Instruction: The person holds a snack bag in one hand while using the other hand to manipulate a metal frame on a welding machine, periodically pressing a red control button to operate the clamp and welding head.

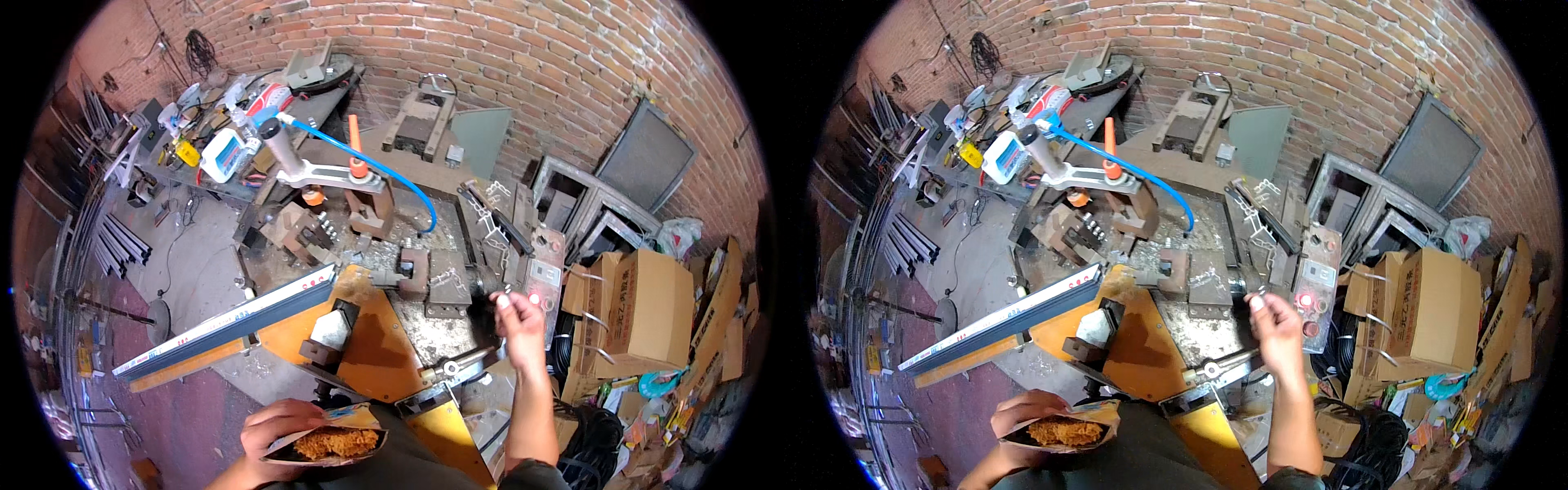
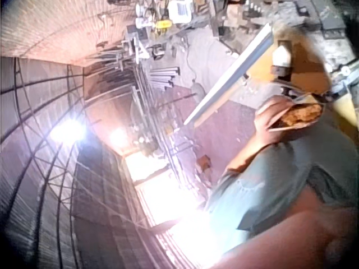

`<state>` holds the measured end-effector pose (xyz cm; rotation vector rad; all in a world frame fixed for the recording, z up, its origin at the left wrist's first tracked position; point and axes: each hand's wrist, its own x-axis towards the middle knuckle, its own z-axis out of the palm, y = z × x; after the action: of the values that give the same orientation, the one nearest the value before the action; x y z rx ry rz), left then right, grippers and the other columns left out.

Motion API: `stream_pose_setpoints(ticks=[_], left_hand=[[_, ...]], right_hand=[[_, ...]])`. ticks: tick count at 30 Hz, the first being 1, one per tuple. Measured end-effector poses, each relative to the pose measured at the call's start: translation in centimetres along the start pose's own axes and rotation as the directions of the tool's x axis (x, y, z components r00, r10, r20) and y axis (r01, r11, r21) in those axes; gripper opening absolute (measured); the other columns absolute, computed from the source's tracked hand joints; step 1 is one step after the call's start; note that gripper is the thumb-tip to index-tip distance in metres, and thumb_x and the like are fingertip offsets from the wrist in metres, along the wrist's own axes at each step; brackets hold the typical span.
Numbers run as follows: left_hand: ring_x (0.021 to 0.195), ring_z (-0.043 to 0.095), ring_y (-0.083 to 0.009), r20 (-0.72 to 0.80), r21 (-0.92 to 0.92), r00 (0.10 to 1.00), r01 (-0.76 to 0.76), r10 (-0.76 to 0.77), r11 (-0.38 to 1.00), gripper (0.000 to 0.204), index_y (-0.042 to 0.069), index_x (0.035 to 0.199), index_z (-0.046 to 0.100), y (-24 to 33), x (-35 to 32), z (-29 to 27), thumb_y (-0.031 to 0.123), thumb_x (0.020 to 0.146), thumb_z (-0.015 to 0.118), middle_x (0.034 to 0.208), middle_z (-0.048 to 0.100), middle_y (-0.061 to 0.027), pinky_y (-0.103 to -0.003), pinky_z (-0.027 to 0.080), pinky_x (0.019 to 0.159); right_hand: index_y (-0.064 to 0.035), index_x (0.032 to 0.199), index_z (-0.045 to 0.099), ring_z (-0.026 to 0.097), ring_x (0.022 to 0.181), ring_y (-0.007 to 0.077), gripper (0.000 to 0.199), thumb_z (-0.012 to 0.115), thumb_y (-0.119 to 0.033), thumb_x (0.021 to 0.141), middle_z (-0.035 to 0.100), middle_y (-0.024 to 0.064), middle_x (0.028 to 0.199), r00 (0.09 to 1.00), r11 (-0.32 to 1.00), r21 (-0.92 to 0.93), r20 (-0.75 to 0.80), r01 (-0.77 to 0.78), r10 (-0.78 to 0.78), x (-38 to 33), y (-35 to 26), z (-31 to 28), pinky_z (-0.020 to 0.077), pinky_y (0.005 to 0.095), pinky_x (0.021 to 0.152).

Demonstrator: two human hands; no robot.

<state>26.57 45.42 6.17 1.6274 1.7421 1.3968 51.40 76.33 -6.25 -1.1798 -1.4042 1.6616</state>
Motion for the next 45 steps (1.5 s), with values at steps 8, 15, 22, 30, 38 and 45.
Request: stream_pose_setpoints(ticks=[8, 15, 22, 30, 38, 45], left_hand=[[0.094, 0.076, -0.0358, -0.026, -0.12, 0.999, 0.018, -0.021, 0.993, 0.041, 0.001, 0.117, 0.066, -1.3, -2.3, -2.6, 0.029, 0.091, 0.08, 0.103, 0.074, -0.0221, -0.046, 0.062, 0.082], [0.096, 0.075, -0.0357, -0.034, -0.207, 0.997, 0.059, -0.068, 0.976, 0.044, 0.001, 0.118, 0.07, -3.5, -3.3, -5.7, 0.031, 0.088, 0.08, 0.104, 0.074, -0.0219, -0.046, 0.061, 0.085], [0.096, 0.075, -0.0349, -0.009, -0.335, 0.996, 0.076, -0.084, 0.939, 0.038, -0.004, 0.114, 0.073, -7.4, -3.1, -9.8, 0.019, 0.085, 0.083, 0.104, 0.075, -0.0204, -0.041, 0.06, 0.085], [0.096, 0.074, -0.0355, 0.037, -0.498, 0.999, 0.038, -0.023, 0.867, 0.045, -0.006, 0.114, 0.072, -14.2, -2.9, -15.3, 0.024, 0.081, 0.084, 0.107, 0.075, -0.0216, -0.042, 0.059, 0.086], [0.096, 0.075, -0.0351, 0.021, -0.444, 0.99, -0.118, 0.142, 0.888, 0.048, -0.007, 0.113, 0.072, -19.5, -2.1, -19.1, 0.017, 0.075, 0.09, 0.107, 0.075, -0.0209, -0.042, 0.059, 0.086], [0.093, 0.075, -0.032, -0.035, -0.417, 0.991, -0.13, 0.128, 0.9, 0.046, -0.008, 0.109, 0.072, -19.5, -2.2, -21.6, 0.007, 0.071, 0.092, 0.102, 0.076, -0.0216, -0.04, 0.06, 0.084]], right_hand=[[0.0017, 0.103, 0.068, 0.064, 0.086, 0.0229, 0.025, 0.056, -0.019, 0.108, 0.064, 0.01, 0.092, 0.835, 0.796, -0.276, 0.296, 0.539, -0.463, -3.9, -2.4, 8.0, 0.0509, 0.0342, 0.08], [0.0002, 0.112, 0.062, 0.061, 0.076, 0.0104, 0.02, 0.051, -0.017, 0.111, 0.069, 0.0061, 0.1, 0.943, 0.939, -0.191, 0.234, 0.285, -0.239, -6.4, 0.9, 13.2, 0.0494, 0.0259, 0.069], [0.0015, 0.114, 0.061, 0.068, 0.101, 0.0258, 0.012, 0.055, -0.002, 0.105, 0.067, 0.0166, 0.118, 0.901, 0.819, -0.376, 0.204, 0.433, -0.383, -8.5, 4.3, 17.0, 0.0537, 0.0358, 0.091], [0.0007, 0.102, 0.069, 0.067, 0.102, 0.0366, 0.017, 0.069, 0.008, 0.086, 0.068, 0.0187, 0.108, 0.869, 0.627, -0.661, 0.078, 0.412, -0.489, -13.1, 12.2, 20.8, 0.0544, 0.0423, 0.09], [-0.0009, 0.108, 0.067, 0.062, 0.11, 0.0401, 0.028, 0.064, 0.011, 0.084, 0.056, 0.0208, 0.122, 0.89, 0.603, -0.79, -0.189, 0.113, -0.415, -14.8, 15.2, 24.3, 0.0548, 0.0422, 0.092], [-0.0004, 0.12, 0.065, 0.066, 0.098, 0.0415, 0.03, 0.066, -0.001, 0.09, 0.063, 0.0225, 0.106, 0.858, 0.611, -0.792, -0.311, 0.004, -0.409, -12.6, 16.3, 24.4, 0.055, 0.0454, 0.084]])
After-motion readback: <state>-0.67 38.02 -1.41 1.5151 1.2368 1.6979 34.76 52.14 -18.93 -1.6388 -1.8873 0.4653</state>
